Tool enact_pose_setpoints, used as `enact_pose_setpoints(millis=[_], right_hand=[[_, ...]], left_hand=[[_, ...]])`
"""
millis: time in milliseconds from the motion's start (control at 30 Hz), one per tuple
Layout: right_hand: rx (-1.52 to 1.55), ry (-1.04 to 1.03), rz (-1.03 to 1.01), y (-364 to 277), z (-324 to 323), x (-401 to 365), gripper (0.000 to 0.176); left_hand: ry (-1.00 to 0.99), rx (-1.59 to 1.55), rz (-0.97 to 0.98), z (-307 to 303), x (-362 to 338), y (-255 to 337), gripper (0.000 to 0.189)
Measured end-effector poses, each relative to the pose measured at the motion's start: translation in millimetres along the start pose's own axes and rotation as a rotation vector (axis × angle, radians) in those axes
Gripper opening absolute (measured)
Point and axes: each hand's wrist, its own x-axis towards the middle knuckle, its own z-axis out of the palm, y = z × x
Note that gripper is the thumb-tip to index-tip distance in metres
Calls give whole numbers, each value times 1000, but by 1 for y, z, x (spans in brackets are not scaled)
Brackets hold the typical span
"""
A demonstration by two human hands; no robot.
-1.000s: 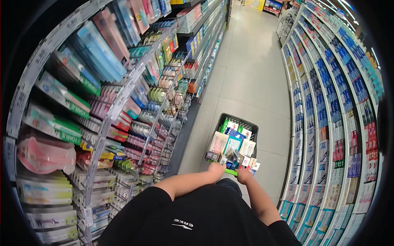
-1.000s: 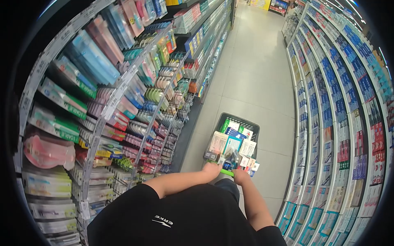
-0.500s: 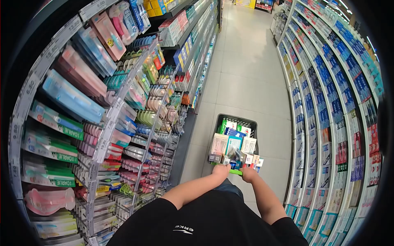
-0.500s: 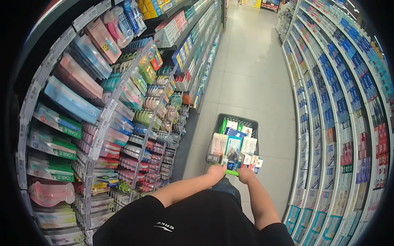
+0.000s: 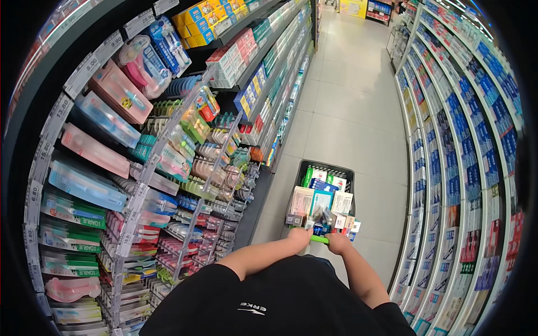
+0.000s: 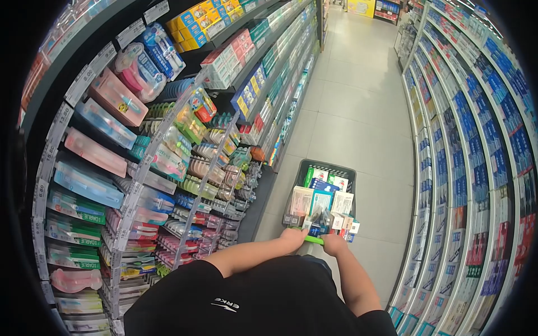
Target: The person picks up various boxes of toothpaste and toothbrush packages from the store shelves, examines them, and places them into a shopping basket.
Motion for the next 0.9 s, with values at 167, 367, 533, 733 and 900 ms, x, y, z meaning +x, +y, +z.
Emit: enact_pose_setpoints(millis=[167,367,533,733,900], right_hand=[[10,37,27,20,-32,37,27],[-4,44,7,41,-78,83,30],[29,67,18,60,-111,122,22],[26,20,-19,88,-154,172,21],[14,-11,-47,113,-190,215,24]], left_hand=[[121,-4,-98,-24,34,-10,16],[172,26,-149,-39,93,-34,16],[175,20,-121,-56,146,-62,17],[152,22,-97,-92,198,-89,17],[76,-140,12,-130,240,-122,17]])
